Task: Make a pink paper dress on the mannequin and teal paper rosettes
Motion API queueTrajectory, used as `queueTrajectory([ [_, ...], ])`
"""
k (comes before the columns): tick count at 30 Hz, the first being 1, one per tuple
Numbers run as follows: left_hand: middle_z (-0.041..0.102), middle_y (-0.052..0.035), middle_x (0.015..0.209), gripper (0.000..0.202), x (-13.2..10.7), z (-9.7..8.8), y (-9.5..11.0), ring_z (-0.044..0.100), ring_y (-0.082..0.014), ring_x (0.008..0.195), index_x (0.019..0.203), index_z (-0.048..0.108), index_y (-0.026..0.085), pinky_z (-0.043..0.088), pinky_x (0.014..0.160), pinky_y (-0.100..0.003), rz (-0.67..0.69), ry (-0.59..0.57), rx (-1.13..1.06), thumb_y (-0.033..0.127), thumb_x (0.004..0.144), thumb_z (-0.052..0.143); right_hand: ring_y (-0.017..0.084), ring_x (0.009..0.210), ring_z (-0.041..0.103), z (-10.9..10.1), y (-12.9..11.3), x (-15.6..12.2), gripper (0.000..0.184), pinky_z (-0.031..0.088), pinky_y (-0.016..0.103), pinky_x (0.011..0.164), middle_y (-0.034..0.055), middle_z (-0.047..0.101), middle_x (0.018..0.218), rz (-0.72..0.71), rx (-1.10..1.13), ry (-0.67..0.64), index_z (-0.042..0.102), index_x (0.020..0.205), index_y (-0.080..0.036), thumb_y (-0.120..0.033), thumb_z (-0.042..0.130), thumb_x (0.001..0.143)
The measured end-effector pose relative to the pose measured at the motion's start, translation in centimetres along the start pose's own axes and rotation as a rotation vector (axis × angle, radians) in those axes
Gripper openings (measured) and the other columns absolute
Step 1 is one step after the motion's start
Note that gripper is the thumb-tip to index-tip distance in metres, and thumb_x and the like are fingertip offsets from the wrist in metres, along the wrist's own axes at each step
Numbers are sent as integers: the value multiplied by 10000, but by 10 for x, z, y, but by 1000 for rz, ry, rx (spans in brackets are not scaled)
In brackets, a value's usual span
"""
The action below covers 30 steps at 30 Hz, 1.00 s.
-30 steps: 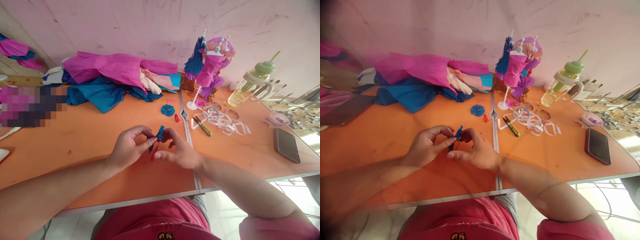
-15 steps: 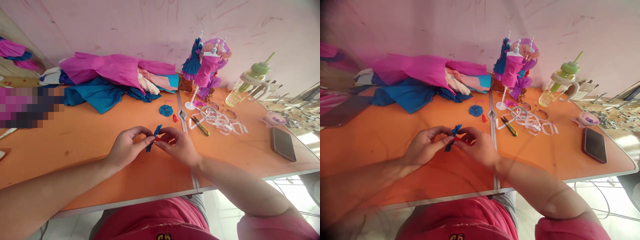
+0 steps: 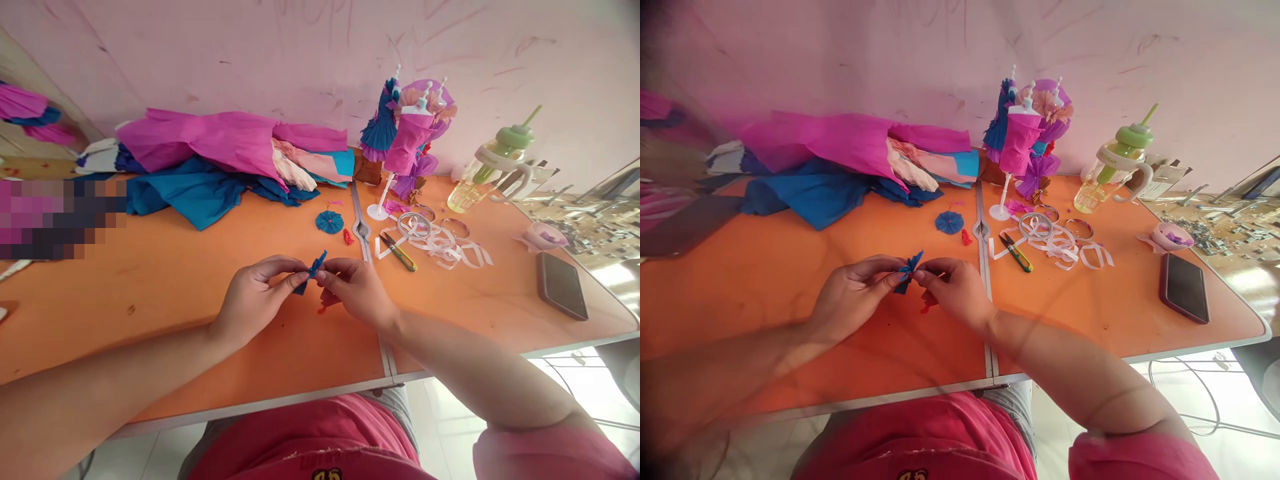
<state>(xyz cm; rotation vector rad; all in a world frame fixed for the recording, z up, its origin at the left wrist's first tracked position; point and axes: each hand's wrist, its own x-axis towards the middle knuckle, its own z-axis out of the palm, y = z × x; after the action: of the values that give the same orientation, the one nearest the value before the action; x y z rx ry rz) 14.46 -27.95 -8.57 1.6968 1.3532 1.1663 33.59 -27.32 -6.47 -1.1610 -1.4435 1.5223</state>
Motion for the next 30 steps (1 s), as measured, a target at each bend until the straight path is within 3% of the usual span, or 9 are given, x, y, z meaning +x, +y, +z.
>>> queueTrajectory([
  [5,727,-46,1030,220,0,2,1,673,-210,963,962,742,242,531,869,-307,185,-1,157,404,900,607,94,587,615,2,4,3,228,557,236,584,-7,625,694,20,49,8,655,871,-161,-386,656,838],
  [9,739,-41,1048,213,2,0,-1,671,-228,1006,975,754,251,511,941,-328,270,-4,250,403,857,664,89,575,614,2,5,3,159,553,234,586,-8,634,681,2,10,55,658,831,-159,-317,646,845],
  [13,759,-39,1009,241,4,0,-5,696,-229,961,927,759,230,537,894,-307,116,36,186,435,807,717,113,658,661,2,5,1,118,569,252,634,15,689,758,-4,-13,35,701,908,-172,-228,668,810],
  [17,770,-43,988,299,3,1,-4,706,-236,949,961,766,216,547,862,-296,-25,-6,97,466,806,707,129,629,662,3,5,1,136,567,257,569,18,693,720,2,39,47,687,879,-170,-263,706,781],
  [22,776,-56,939,379,1,1,3,710,-242,900,970,769,200,558,819,-300,-86,-46,61,532,819,667,105,602,662,5,5,1,131,567,230,561,17,708,768,-7,38,90,665,839,-172,-275,713,774],
  [25,778,-42,921,364,0,0,8,711,-231,886,949,768,213,555,810,-284,-111,-27,53,537,817,669,124,567,670,4,6,3,245,523,203,458,5,699,733,-2,40,127,594,832,-183,-357,744,748],
  [30,776,-52,967,371,-1,0,10,709,-245,936,967,766,215,566,840,-298,-174,-71,-51,538,807,680,132,569,669,3,6,5,315,467,176,379,20,708,811,-3,49,127,578,946,-197,-387,735,750],
])
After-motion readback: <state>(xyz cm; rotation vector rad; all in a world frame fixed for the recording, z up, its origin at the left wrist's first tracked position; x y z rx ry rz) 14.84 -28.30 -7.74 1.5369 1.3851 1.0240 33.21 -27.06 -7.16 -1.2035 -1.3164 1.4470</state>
